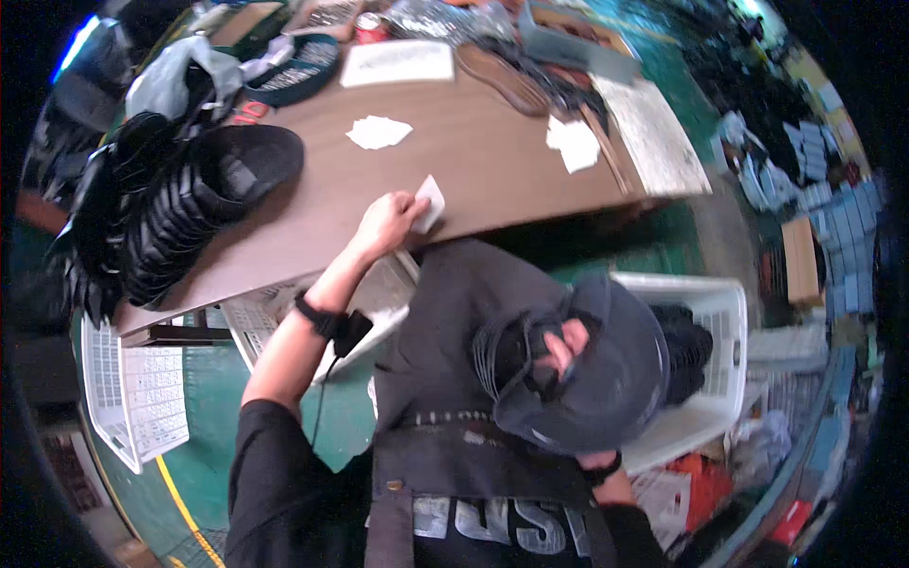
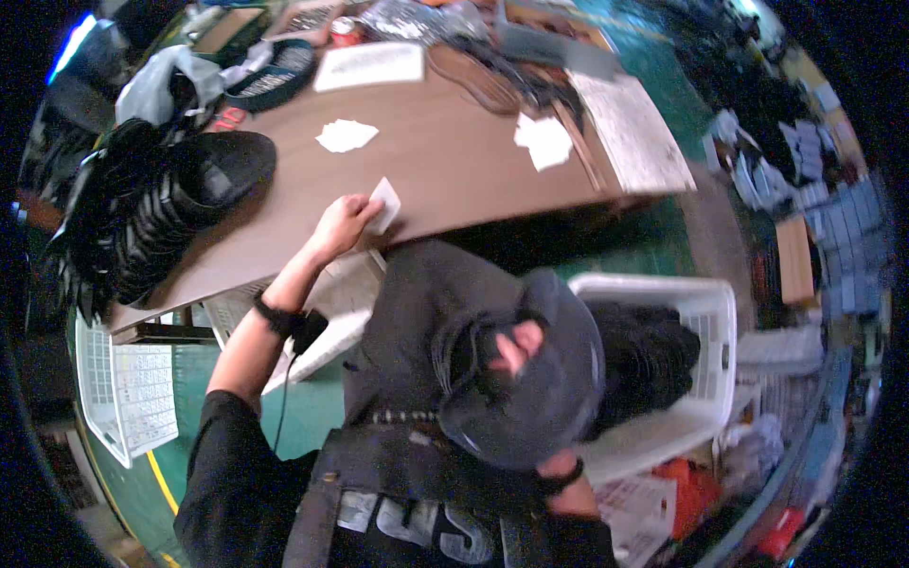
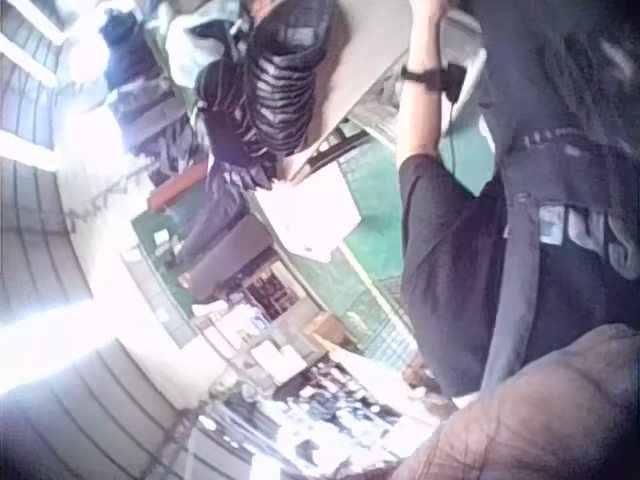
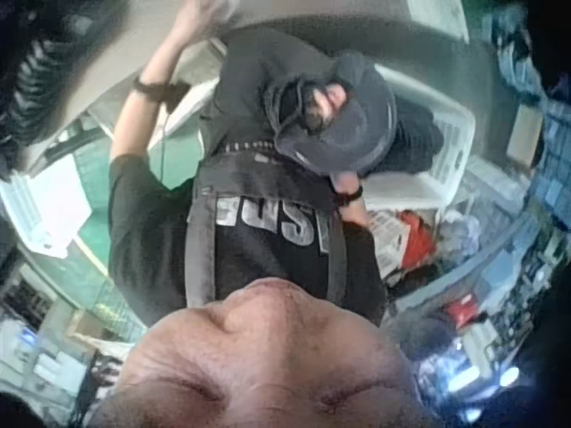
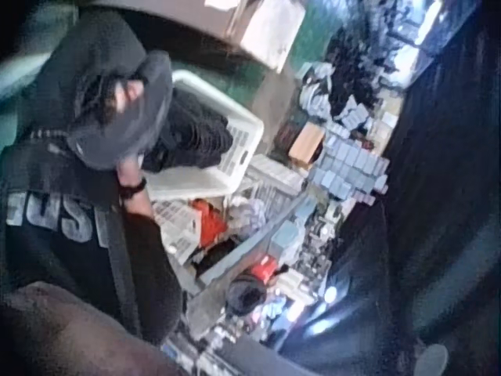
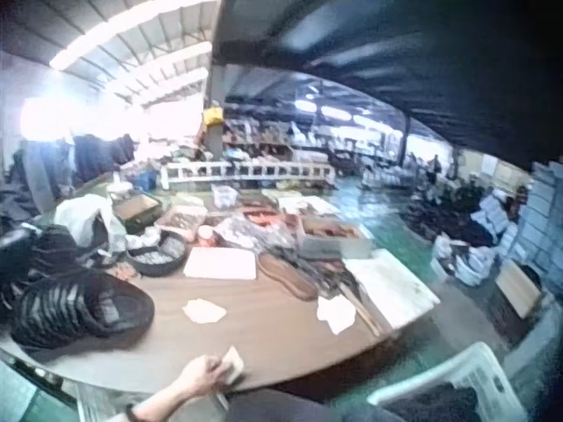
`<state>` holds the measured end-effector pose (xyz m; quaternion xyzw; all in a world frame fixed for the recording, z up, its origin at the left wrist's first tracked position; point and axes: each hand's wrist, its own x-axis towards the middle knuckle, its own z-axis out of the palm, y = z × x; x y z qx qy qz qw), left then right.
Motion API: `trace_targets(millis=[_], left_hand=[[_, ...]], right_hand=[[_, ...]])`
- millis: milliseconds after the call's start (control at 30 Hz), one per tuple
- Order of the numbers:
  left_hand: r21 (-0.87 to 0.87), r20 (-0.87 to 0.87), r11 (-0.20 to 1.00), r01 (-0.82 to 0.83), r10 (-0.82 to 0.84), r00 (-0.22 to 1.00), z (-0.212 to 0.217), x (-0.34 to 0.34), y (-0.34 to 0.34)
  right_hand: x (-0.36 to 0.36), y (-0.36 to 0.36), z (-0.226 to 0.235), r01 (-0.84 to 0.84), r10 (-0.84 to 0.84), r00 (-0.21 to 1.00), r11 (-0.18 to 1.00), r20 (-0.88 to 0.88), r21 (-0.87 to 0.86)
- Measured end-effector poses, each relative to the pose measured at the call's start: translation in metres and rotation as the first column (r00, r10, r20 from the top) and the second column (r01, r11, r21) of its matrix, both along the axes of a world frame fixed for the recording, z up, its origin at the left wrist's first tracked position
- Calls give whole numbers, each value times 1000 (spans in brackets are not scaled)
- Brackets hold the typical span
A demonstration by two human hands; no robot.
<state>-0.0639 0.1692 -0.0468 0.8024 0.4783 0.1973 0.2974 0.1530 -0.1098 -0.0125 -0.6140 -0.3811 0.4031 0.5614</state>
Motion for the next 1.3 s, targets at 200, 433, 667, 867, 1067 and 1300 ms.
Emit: trace_targets(millis=[200, 433, 667, 867, 1067, 1300], left_hand=[[-562, 599, 707, 430, -10, 800, 51, 43, -152], [-130, 295, 967, 220, -175, 939, 37, 68, -176], [-288, 285, 907, 309, -227, 931, 28, 64, -176], [-213, 284, 933, 291, -226, 932, 24, 64, -179], [-287, 358, 915, 283, -172, 918, 25, 53, -178], [-166, 275, 940, 299, -247, 929, 17, 52, -176]], right_hand=[[-1, 18, -45, 70, -91, 963, 993, -255, -91], [-2, 3, -54, 3, -8, 988, 1000, -153, -31], [-13, -3, -54, 7, -9, 999, 999, -42, -44], [-17, -4, -43, -2, 5, 998, 999, 67, -52], [-19, -5, -35, 7, 1, 988, 999, 156, -47], [-24, -5, -43, 14, -4, 994, 995, 106, -97]])
